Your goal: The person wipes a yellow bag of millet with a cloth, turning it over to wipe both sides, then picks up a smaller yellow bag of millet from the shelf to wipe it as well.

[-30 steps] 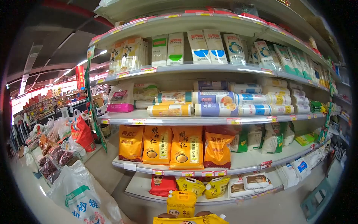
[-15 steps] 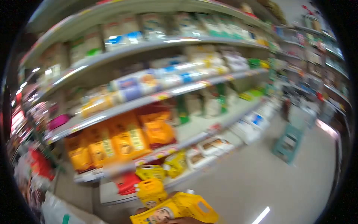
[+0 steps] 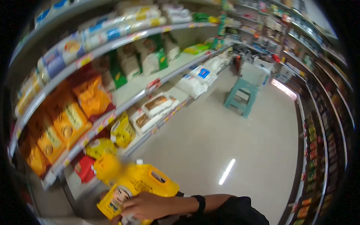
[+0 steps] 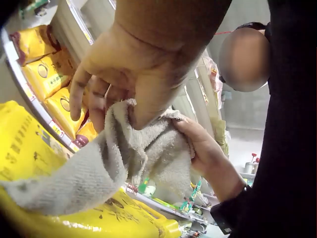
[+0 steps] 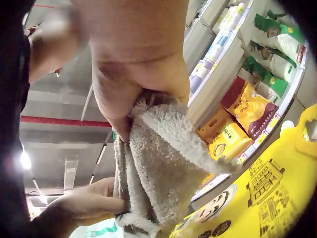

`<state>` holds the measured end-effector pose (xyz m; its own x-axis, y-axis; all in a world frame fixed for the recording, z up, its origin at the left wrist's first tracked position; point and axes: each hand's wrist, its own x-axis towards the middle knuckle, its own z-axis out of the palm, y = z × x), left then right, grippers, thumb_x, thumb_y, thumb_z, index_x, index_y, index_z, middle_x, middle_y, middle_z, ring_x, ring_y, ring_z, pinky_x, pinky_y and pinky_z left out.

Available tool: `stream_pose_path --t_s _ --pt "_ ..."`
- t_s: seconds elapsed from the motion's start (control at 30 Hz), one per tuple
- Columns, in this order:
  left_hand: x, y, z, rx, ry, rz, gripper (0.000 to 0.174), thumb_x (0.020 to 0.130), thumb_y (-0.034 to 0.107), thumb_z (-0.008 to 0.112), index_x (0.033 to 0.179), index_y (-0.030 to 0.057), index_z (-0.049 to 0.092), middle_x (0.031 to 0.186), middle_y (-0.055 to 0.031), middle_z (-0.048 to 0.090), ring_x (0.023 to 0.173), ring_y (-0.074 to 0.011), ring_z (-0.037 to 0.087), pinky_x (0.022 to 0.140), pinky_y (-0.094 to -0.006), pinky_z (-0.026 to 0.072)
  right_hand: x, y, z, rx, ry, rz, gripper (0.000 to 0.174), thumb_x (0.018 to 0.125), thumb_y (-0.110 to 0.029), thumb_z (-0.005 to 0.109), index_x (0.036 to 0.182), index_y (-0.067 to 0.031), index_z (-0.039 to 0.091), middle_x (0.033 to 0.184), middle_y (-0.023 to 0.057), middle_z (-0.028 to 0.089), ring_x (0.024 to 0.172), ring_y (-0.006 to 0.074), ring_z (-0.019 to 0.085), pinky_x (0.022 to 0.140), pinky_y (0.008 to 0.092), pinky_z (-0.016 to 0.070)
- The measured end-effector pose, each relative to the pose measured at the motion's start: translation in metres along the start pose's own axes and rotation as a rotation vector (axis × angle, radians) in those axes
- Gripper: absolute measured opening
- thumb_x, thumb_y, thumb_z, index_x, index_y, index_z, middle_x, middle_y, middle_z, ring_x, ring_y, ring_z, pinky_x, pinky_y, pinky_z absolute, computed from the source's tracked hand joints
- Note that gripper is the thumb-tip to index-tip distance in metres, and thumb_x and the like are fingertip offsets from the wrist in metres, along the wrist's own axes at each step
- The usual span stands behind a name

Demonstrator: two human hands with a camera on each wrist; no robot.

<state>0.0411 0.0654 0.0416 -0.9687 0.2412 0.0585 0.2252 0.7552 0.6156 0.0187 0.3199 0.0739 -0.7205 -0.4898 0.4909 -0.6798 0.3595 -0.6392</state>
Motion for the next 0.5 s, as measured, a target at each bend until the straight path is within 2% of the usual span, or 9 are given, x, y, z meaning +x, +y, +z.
stream_pose_path --t_s 0.1,0.13,0.17,0.2,0.27,0.33,0.4,0.43,0.5 --pt "0.006 0.026 -0.014 0.073 0.131 0.113 0.03 0.083 0.001 0.073 0.113 0.0017 0.069 0.103 -0.0196 0.071 0.101 -0.0409 0.066 0.096 -0.0473 0.05 0.003 -0.003 -0.009 -0.096 0.053 0.014 0.035 0.082 -0.008 0.072 0.117 -0.0122 0.071 0.108 0.0053 0.063 0.08 0.0245 0.068 0.069 0.0364 0.0586" --pt "0.003 0.013 -0.013 0.045 0.083 0.041 0.033 0.086 0.009 0.075 0.119 0.0049 0.069 0.113 -0.0196 0.071 0.109 -0.039 0.065 0.101 -0.0487 0.0481 0.004 -0.003 -0.012 -0.104 0.081 0.0 0.033 0.081 -0.008 0.072 0.114 -0.0124 0.073 0.104 0.0034 0.064 0.074 0.0225 0.068 0.067 0.0347 0.0586" --pt "0.006 0.015 -0.01 0.012 0.1 0.051 0.038 0.073 -0.003 0.064 0.11 0.0032 0.064 0.093 -0.0163 0.066 0.09 -0.0372 0.065 0.088 -0.0445 0.0525 0.006 -0.003 -0.014 -0.104 0.101 0.007 0.034 0.08 -0.008 0.073 0.113 -0.0124 0.074 0.099 0.0027 0.064 0.073 0.0218 0.067 0.067 0.0347 0.0577" --pt "0.008 0.014 -0.009 -0.047 0.152 0.035 0.041 0.067 -0.009 0.058 0.105 0.003 0.067 0.091 -0.0155 0.066 0.087 -0.037 0.064 0.078 -0.0421 0.0521 0.007 -0.002 -0.017 -0.115 0.123 0.01 0.035 0.079 -0.008 0.073 0.113 -0.0125 0.076 0.094 0.0021 0.065 0.071 0.021 0.067 0.066 0.0346 0.0569" --pt "0.006 0.004 -0.013 -0.018 0.181 0.037 0.036 0.068 -0.008 0.059 0.101 0.0017 0.068 0.09 -0.0153 0.066 0.086 -0.0356 0.064 0.078 -0.0396 0.0523 0.004 -0.002 -0.028 -0.049 0.07 0.108 0.04 0.075 -0.009 0.073 0.114 -0.0109 0.075 0.096 0.0056 0.064 0.079 0.0226 0.069 0.072 0.037 0.0572" --pt "0.004 -0.007 -0.015 -0.05 0.221 0.064 0.031 0.067 -0.002 0.065 0.096 0.0056 0.068 0.093 -0.0123 0.068 0.088 -0.035 0.064 0.078 -0.0428 0.0497 0.002 -0.001 -0.041 0.016 0.021 0.269 0.046 0.069 -0.007 0.073 0.114 -0.0124 0.077 0.094 0.0062 0.069 0.078 0.0233 0.069 0.071 0.036 0.0556" --pt "-0.004 -0.013 -0.025 -0.09 0.227 -0.009 0.029 0.068 0.001 0.066 0.097 0.0057 0.069 0.092 -0.0108 0.07 0.085 -0.0328 0.065 0.078 -0.0402 0.051 0.004 -0.001 -0.044 0.016 0.036 0.371 0.049 0.063 -0.003 0.072 0.111 -0.013 0.079 0.089 0.0074 0.073 0.075 0.0242 0.07 0.068 0.0341 0.0546" --pt "-0.005 -0.013 -0.031 -0.149 0.204 0.068 0.028 0.069 0.004 0.066 0.096 0.0058 0.069 0.092 -0.0099 0.071 0.082 -0.0321 0.065 0.076 -0.0398 0.0514 0.002 -0.002 -0.046 0.038 0.009 0.354 0.049 0.063 -0.003 0.072 0.111 -0.013 0.079 0.089 0.0074 0.073 0.075 0.0242 0.07 0.068 0.0341 0.0546" --pt "-0.007 -0.022 -0.037 -0.24 0.166 0.237 0.022 0.071 0.011 0.067 0.093 0.0062 0.07 0.089 -0.0075 0.073 0.076 -0.0301 0.066 0.074 -0.0386 0.0525 -0.001 -0.001 -0.05 0.144 -0.087 0.52 0.05 0.063 -0.003 0.074 0.112 -0.0134 0.079 0.089 0.0088 0.075 0.071 0.0248 0.071 0.066 0.0324 0.0549"
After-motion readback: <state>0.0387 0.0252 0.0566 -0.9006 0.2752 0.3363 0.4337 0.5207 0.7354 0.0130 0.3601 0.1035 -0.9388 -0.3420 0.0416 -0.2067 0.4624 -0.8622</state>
